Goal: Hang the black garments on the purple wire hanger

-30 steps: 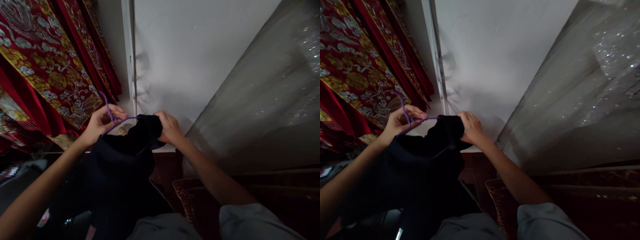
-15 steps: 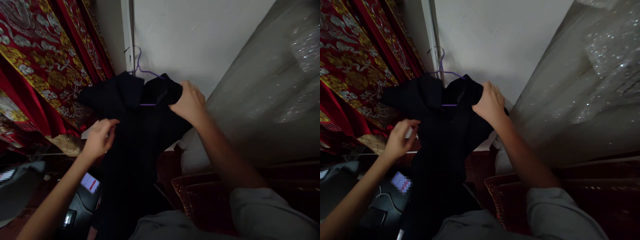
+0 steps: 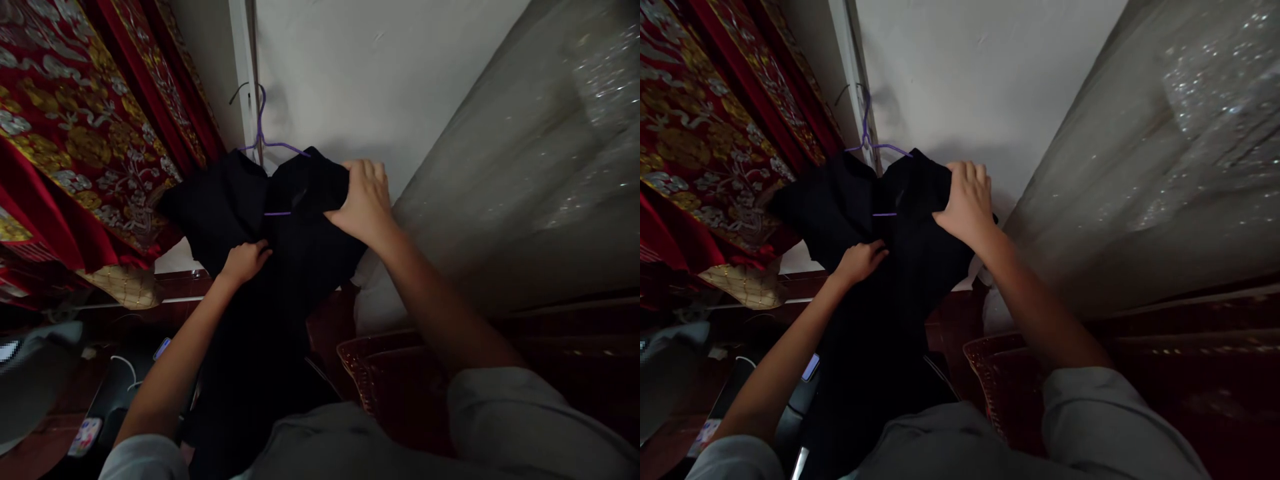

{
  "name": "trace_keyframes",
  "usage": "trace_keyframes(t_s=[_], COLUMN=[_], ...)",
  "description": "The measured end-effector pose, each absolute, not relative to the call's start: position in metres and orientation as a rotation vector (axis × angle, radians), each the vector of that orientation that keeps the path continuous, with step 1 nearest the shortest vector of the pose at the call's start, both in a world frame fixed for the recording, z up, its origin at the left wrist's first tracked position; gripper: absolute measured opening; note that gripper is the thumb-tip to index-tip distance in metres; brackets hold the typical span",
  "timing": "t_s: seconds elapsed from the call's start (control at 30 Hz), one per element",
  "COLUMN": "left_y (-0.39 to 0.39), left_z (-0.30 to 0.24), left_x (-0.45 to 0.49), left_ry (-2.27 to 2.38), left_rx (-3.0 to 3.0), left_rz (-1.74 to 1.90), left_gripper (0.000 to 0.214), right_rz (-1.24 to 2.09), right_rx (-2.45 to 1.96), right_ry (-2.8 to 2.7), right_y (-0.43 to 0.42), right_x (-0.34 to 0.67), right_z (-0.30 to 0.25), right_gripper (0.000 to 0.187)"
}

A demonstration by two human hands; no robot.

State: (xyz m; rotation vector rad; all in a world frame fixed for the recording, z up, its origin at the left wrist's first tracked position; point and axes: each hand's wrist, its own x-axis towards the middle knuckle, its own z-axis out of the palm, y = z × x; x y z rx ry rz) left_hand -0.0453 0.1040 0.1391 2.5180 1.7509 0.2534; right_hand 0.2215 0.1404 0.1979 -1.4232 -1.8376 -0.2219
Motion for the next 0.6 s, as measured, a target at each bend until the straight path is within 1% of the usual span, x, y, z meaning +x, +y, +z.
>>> trace_keyframes(t_s=[0.07, 0.13, 0.17, 0.2, 0.27, 0.33, 0.4, 0.43, 0.5, 0.53, 0.6], left_y=[0.101, 0.089, 0.081, 0.073, 0.057, 0.043, 0.030, 0.024, 0.014, 0.010, 0.003], left_z=[0.124, 0.105, 0.095, 0.085, 0.066, 0.051, 0.041, 0.039, 0.037, 0.038, 0.041], left_x=[-0.040, -0.028, -0.019, -0.010, 0.010, 0.026, 0.034, 0.036, 0.035, 0.034, 0.031], left_ry=[1.662, 1.576, 1.544, 1.520, 1.491, 1.478, 1.468, 1.450, 1.386, 1.348, 1.254], left_rx=[2.429, 2.309, 2.234, 2.148, 1.943, 1.738, 1.575, 1.515, 1.430, 1.405, 1.382], left_rz=[0.394, 0.650, 0.800, 0.955, 1.226, 1.401, 1.509, 1.553, 1.630, 1.664, 1.716], left_gripper=[0.035, 0.030, 0.027, 0.026, 0.025, 0.027, 0.028, 0.025, 0.018, 0.021, 0.045], right_rz=[-0.234, -0.214, -0.178, -0.122, 0.055, 0.302, 0.586, 0.707, 0.845, 0.866, 0.856], right_rx=[-1.423, -1.415, -1.402, -1.378, -1.292, -1.202, -1.175, -1.168, -1.125, -1.092, -1.020], right_ry=[-1.835, -1.809, -1.779, -1.733, -1.582, -1.388, -1.238, -1.197, -1.180, -1.209, -1.307], right_y=[0.136, 0.125, 0.117, 0.108, 0.085, 0.058, 0.033, 0.023, 0.010, 0.008, 0.010], right_x=[0.218, 0.212, 0.207, 0.200, 0.183, 0.164, 0.145, 0.138, 0.128, 0.126, 0.125], right_z=[0.197, 0.191, 0.183, 0.173, 0.143, 0.105, 0.070, 0.056, 0.042, 0.040, 0.046], right_gripper=[0.084, 0.088, 0.087, 0.082, 0.065, 0.044, 0.031, 0.028, 0.028, 0.027, 0.026])
